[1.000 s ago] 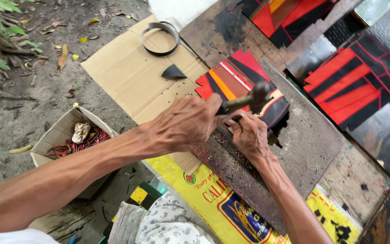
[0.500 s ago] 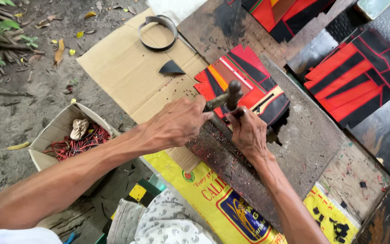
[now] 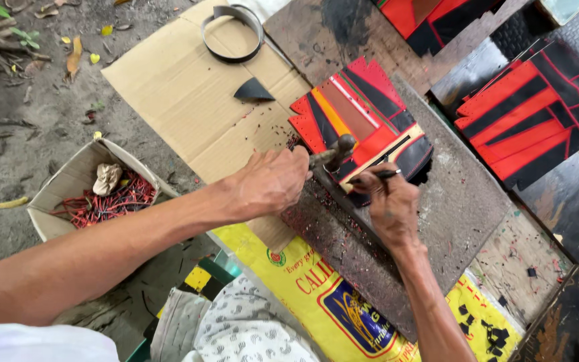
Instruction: The person hammers small tacks along the edge of a colorful patchwork bag, holding each tack in place with one hand while striking it with a hammer in the other. They work around the bag's edge, then pick up another finished bag and continue hammering tacks along its edge.
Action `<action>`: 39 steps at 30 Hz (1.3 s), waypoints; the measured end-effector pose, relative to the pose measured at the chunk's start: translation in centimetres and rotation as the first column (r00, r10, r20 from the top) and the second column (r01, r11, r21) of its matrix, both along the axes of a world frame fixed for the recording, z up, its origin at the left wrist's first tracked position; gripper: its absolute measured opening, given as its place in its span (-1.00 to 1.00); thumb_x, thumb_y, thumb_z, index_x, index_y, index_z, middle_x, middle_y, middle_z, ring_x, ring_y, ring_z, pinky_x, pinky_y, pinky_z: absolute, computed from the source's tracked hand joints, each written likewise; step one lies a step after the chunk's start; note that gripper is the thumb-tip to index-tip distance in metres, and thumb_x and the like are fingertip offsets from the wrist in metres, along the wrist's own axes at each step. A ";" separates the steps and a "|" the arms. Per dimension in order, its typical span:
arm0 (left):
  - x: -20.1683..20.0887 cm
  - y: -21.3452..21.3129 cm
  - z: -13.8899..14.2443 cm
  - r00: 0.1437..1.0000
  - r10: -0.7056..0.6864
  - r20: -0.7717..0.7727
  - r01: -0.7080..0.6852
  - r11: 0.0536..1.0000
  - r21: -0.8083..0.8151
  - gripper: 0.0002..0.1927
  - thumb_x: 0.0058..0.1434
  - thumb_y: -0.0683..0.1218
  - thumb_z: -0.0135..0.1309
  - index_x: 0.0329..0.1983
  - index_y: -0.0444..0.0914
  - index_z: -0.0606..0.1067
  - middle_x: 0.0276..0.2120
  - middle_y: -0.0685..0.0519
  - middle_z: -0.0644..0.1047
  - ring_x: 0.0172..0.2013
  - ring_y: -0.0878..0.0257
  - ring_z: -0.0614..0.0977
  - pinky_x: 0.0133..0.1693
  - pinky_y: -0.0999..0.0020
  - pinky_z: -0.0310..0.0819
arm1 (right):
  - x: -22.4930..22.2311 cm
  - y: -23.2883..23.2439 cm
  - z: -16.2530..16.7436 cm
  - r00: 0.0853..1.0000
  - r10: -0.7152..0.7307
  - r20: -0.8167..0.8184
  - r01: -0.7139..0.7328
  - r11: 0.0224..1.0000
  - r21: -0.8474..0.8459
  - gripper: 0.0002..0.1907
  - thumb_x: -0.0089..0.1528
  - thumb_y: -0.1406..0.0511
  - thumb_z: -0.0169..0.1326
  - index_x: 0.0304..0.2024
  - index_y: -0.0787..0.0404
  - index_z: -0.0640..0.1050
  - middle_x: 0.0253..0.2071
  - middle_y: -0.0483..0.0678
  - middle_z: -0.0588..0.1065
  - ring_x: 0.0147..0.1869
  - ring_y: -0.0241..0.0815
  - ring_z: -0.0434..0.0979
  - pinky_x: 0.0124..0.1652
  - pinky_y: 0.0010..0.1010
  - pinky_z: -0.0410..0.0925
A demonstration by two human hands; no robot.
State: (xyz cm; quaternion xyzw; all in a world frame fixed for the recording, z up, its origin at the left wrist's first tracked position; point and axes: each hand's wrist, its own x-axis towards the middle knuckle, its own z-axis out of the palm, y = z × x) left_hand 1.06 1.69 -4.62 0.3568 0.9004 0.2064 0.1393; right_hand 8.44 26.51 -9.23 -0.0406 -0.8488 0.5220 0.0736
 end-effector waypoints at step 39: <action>-0.3 0.2 0.0 0.992 0.091 0.085 -0.083 0.993 -0.087 -0.65 0.39 0.06 -0.03 -0.22 -0.36 0.33 -0.41 -0.29 0.57 -0.33 -0.32 0.64 -0.30 -0.27 0.42 | -0.5 -2.2 1.7 0.973 0.134 -0.187 -0.059 0.932 0.359 -0.88 0.35 0.35 0.15 -0.24 0.29 0.52 -0.41 0.07 0.55 -0.38 -0.09 0.63 -0.35 -0.33 0.42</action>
